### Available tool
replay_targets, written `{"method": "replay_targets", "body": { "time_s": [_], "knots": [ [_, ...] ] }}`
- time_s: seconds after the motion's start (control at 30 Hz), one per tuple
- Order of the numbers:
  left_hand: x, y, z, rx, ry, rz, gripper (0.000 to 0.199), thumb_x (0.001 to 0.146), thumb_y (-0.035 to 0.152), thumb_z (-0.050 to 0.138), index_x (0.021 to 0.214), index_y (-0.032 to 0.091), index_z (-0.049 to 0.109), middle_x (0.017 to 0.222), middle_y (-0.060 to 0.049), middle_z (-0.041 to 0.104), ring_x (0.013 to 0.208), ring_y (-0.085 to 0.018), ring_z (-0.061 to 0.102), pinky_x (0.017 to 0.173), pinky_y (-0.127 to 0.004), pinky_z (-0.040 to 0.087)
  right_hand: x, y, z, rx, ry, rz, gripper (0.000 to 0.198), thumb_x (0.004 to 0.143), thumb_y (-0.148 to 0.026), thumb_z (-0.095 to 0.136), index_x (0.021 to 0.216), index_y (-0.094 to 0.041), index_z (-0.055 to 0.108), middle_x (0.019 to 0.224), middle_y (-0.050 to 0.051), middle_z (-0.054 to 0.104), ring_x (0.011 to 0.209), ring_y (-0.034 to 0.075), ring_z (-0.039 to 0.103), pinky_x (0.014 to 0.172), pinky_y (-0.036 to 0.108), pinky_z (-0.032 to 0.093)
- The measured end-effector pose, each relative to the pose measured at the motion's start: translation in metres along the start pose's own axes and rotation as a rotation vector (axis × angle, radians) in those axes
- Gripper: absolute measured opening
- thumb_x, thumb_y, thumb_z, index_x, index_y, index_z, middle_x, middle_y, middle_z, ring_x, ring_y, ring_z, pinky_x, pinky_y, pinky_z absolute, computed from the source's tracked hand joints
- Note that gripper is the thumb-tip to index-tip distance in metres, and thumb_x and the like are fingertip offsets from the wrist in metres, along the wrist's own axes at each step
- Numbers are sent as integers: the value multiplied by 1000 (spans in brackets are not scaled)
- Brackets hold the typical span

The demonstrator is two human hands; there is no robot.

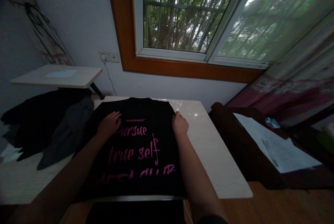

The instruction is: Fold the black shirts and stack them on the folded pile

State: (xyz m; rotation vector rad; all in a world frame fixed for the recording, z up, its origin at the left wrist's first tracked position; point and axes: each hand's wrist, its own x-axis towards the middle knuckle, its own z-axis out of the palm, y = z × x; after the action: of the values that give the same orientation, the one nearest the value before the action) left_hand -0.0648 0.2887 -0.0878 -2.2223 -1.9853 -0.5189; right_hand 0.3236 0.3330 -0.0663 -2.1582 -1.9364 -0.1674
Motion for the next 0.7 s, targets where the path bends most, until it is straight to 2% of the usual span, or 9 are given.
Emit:
{"method": "replay_targets", "body": {
  "time_s": [0.07,0.2,0.5,0.6,0.7],
  "knots": [
    [-2,5,0,27,-37,2,49,98,33,40,137,13,60,148,-12,54,142,-30,45,119,-47,34,0,2,-2,-9,-37,17,39,105,-40,32,129,-17,52,101,17,72,88,28,72,75,37,51],
    [1,21,3,22,-91,-20,56,100,43,39,146,14,51,156,-14,43,147,-33,36,120,-54,28,1,11,-6,-28,-17,19,38,105,-41,32,129,-17,51,103,18,72,88,28,73,74,36,51],
    [20,43,16,-12,-99,-19,59,100,47,40,149,15,45,160,-16,36,151,-33,28,122,-58,19,5,29,-8,-20,-38,65,39,105,-41,33,128,-16,52,102,17,72,88,29,72,76,38,50],
    [22,43,19,-24,-86,-16,60,100,48,38,150,16,45,160,-16,36,152,-32,27,122,-57,18,3,30,-7,-59,34,20,37,104,-38,34,124,-15,56,104,18,70,92,30,69,77,38,50],
    [23,41,21,-37,-79,-21,59,100,49,39,151,19,44,161,-14,36,152,-31,27,123,-57,17,3,28,-7,-87,159,-104,36,102,-32,38,123,-13,60,116,22,65,108,34,62,84,42,50]
  ]
}}
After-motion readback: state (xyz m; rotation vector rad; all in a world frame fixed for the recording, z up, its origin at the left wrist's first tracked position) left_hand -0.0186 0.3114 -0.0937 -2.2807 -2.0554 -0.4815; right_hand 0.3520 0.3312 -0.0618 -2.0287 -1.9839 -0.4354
